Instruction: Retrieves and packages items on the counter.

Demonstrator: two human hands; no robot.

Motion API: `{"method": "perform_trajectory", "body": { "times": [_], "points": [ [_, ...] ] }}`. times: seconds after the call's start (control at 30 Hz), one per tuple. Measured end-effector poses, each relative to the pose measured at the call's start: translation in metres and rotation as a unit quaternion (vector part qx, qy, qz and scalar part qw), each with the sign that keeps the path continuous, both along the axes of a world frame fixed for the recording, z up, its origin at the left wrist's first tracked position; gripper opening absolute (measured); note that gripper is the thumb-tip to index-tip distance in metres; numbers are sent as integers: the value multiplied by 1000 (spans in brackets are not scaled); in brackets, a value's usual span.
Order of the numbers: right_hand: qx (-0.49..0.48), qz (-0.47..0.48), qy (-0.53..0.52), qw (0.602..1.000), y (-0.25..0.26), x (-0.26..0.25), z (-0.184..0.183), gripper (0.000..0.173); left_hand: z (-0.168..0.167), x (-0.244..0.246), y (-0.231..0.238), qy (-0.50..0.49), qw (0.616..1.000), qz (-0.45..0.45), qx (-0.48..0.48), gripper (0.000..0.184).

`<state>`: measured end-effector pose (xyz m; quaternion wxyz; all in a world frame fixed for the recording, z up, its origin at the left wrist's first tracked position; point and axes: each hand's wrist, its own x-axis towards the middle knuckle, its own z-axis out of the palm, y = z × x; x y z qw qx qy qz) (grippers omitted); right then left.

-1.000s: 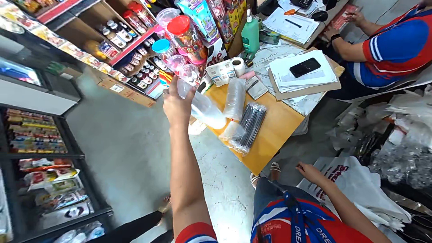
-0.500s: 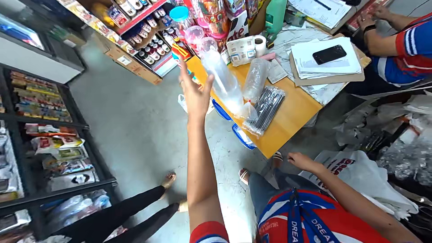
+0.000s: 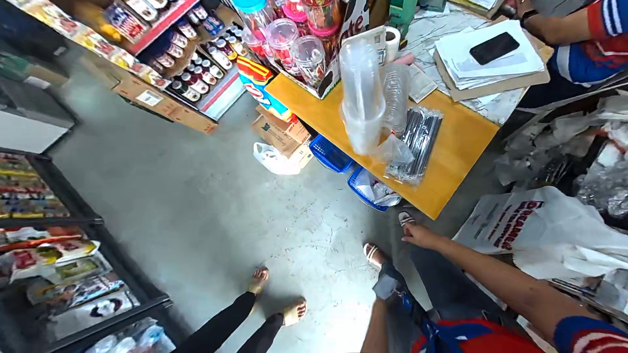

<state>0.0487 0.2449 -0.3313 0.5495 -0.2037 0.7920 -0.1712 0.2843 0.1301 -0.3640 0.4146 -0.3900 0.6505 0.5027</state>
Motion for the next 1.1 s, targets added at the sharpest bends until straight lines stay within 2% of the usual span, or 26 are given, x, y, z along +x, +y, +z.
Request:
{"method": "perform_trajectory", "body": {
  "times": [0.07,0.1,0.17,0.3,0.47,0.57,0.67,0.73,0.83,1.0,1.1],
  "points": [
    [40,-17,-6,999,-26,-6,-36,48,-50,22,17,-42,991,-128,-16,86],
    [62,-30,-2,998,-37,-13,-56,46,-77,27,22,-52,987,-145,-38,96],
    [100,-64,4,993,-57,-27,-98,45,-117,27,16,-56,990,-110,-73,106],
    [159,-72,51,983,-98,-57,-177,46,-157,-12,-15,-96,982,-13,-162,103],
    [172,-35,110,978,-122,-76,-265,56,-205,-55,-47,-100,971,26,-215,97],
    [165,23,152,974,-120,-85,-314,52,-229,-63,-56,-87,969,23,-231,90],
    [172,55,189,965,-120,-95,-343,42,-281,-46,-46,-31,950,44,-308,92],
    [198,80,188,959,-123,-99,-341,36,-270,-48,-47,-7,957,86,-278,97],
    [220,83,173,956,-125,-92,-327,32,-239,-59,-52,-31,968,84,-236,98],
    [186,-52,185,963,-104,-79,-329,35,-208,-73,-54,-105,969,25,-220,94],
    [131,-113,202,964,-96,-78,-319,37,-189,-74,-53,-95,974,18,-205,89]
  ]
}}
